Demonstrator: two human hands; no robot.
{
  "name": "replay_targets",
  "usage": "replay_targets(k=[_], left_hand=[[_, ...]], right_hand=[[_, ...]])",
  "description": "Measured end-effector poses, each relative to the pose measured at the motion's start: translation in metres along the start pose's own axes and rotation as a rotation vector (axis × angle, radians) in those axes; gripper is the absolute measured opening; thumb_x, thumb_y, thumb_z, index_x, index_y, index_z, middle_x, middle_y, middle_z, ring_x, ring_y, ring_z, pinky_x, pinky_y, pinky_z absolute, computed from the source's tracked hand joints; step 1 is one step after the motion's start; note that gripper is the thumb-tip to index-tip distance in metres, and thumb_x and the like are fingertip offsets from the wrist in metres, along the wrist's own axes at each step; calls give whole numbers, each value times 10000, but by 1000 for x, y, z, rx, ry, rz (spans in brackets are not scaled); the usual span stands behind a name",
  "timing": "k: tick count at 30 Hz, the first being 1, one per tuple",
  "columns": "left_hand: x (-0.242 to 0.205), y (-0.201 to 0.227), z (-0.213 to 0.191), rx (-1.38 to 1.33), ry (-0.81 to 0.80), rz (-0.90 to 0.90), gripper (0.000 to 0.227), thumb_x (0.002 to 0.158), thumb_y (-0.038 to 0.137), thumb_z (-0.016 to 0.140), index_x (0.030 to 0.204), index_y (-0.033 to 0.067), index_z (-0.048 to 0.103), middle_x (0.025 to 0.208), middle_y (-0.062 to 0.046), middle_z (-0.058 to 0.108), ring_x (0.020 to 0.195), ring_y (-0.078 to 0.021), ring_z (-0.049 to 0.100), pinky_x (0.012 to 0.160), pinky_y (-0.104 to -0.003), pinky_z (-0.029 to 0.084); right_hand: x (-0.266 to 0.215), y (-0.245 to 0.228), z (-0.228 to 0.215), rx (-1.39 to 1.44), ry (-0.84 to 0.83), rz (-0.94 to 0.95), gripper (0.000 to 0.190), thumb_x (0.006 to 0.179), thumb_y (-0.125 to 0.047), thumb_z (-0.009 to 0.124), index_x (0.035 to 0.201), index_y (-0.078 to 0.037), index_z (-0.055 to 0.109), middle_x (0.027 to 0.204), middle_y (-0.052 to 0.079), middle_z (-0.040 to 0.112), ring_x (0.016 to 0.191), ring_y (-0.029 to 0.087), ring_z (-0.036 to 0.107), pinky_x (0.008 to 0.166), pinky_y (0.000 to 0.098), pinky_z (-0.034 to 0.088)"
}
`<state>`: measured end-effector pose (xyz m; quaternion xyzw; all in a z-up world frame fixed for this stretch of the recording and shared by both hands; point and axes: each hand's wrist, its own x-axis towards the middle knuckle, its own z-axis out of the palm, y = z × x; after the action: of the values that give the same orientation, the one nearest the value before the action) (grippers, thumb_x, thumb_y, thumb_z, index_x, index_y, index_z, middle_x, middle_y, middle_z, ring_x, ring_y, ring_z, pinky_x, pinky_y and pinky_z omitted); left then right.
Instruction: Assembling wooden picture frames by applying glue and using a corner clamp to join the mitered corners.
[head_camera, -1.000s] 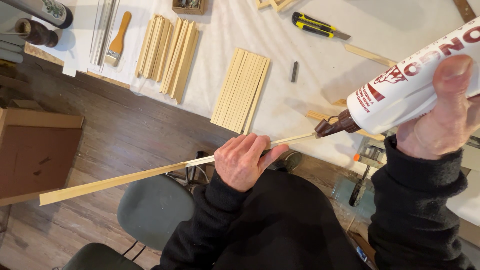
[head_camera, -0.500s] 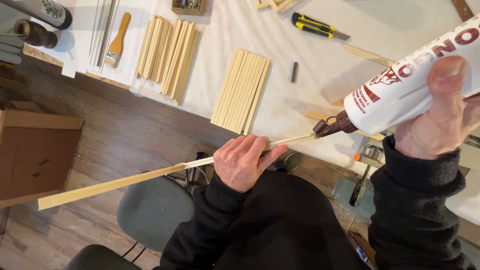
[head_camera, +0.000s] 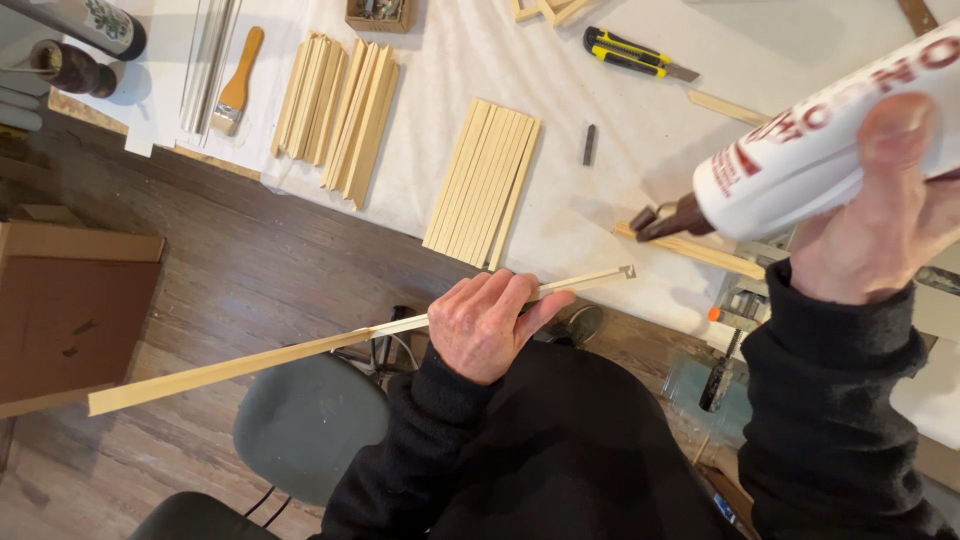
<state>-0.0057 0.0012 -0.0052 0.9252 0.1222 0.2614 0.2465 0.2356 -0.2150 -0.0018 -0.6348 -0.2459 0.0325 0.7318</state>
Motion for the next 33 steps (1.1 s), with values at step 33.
replay_targets(k=[33], left_hand=[[-50, 33, 209, -42, -287, 44, 289, 1045, 388, 564, 925, 125, 580, 758, -48, 658, 649, -244, 680, 630, -384, 530]], right_hand=[[19, 9, 110, 457, -111, 185, 452, 1180, -336, 614, 1453, 8, 507, 1253, 107, 600, 1127, 211, 632, 1031, 357, 533]])
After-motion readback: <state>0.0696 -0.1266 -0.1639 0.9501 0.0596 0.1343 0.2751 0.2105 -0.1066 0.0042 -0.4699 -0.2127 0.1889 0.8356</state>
